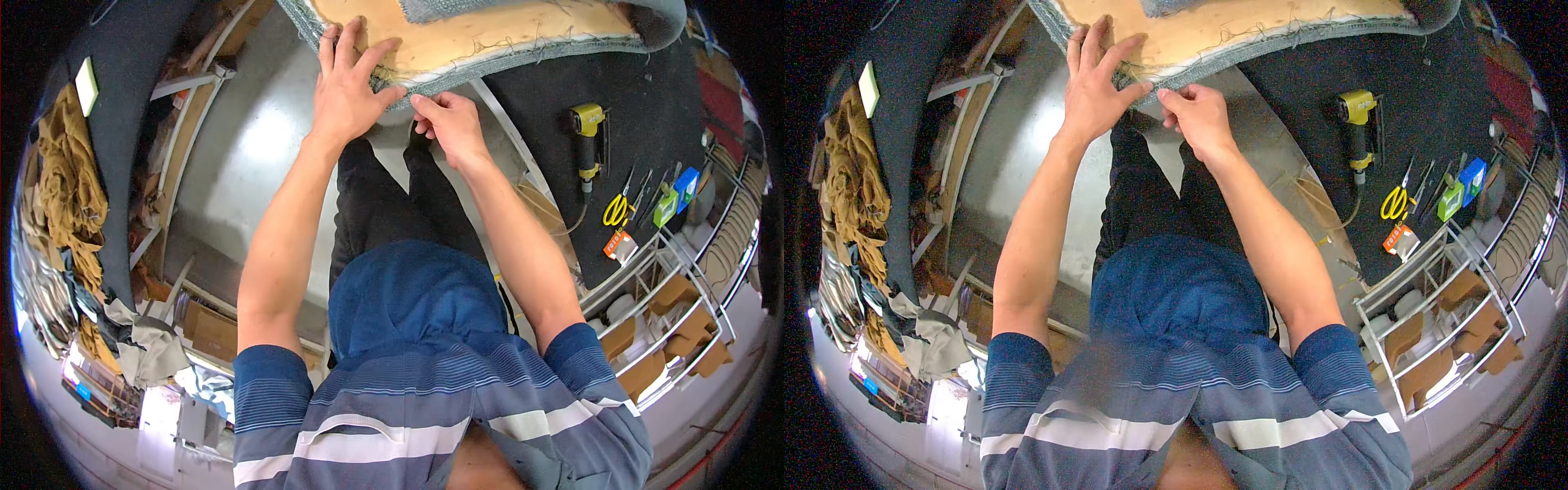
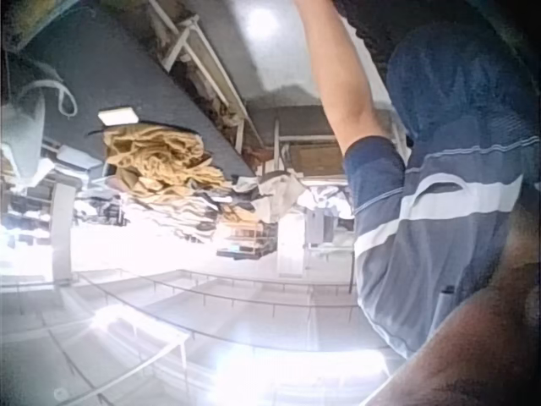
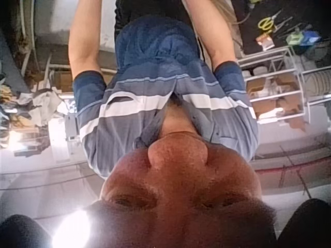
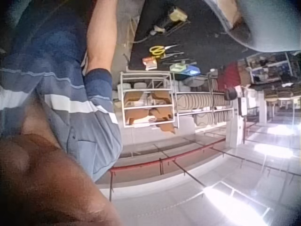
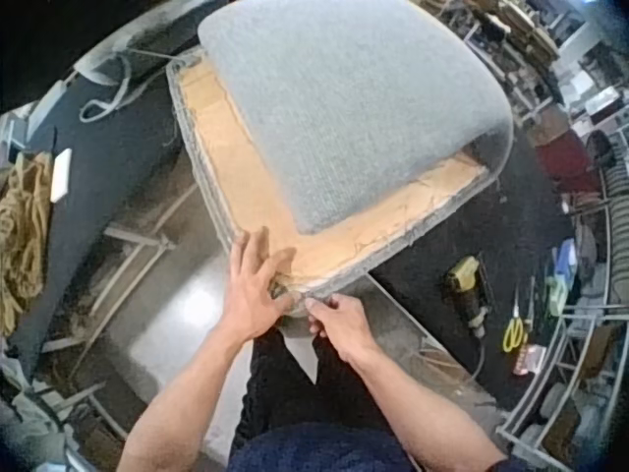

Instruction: Upholstering a furniture component by stretching fabric and securing it with a pneumatic stapler and hand tools.

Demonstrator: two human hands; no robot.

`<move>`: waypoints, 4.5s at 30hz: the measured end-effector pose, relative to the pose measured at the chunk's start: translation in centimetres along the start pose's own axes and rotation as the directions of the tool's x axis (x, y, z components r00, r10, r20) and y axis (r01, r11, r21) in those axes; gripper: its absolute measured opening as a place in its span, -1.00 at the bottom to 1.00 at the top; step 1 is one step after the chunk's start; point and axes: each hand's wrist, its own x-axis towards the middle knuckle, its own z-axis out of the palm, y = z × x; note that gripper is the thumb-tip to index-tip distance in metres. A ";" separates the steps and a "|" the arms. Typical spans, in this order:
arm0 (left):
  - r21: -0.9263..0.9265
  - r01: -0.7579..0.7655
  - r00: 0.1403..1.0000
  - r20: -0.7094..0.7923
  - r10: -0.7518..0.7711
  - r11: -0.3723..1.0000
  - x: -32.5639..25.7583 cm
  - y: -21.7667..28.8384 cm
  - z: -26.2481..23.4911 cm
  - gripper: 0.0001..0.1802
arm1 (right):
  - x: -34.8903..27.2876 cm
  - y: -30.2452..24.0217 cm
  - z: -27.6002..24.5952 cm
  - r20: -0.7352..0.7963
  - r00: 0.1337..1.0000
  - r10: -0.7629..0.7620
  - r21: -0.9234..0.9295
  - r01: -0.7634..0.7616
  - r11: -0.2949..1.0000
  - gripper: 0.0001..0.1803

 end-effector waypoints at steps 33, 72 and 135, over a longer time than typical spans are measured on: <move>0.022 -0.074 0.997 0.002 0.074 0.997 -0.2 -0.8 0.7 -0.23 | -0.2 0.8 1.3 0.072 0.993 0.095 0.151 -0.105 0.983 -0.76; -0.111 0.250 0.948 -0.172 -0.266 0.962 -3.1 0.7 0.1 -0.22 | -9.0 16.8 -56.7 -0.771 0.545 -0.330 -0.636 -0.636 0.436 -0.35; -0.492 0.400 0.889 0.002 -0.458 0.773 -1.6 0.5 1.8 0.12 | -13.7 -6.5 -7.2 0.299 0.883 -0.360 -0.948 0.317 -0.010 -0.61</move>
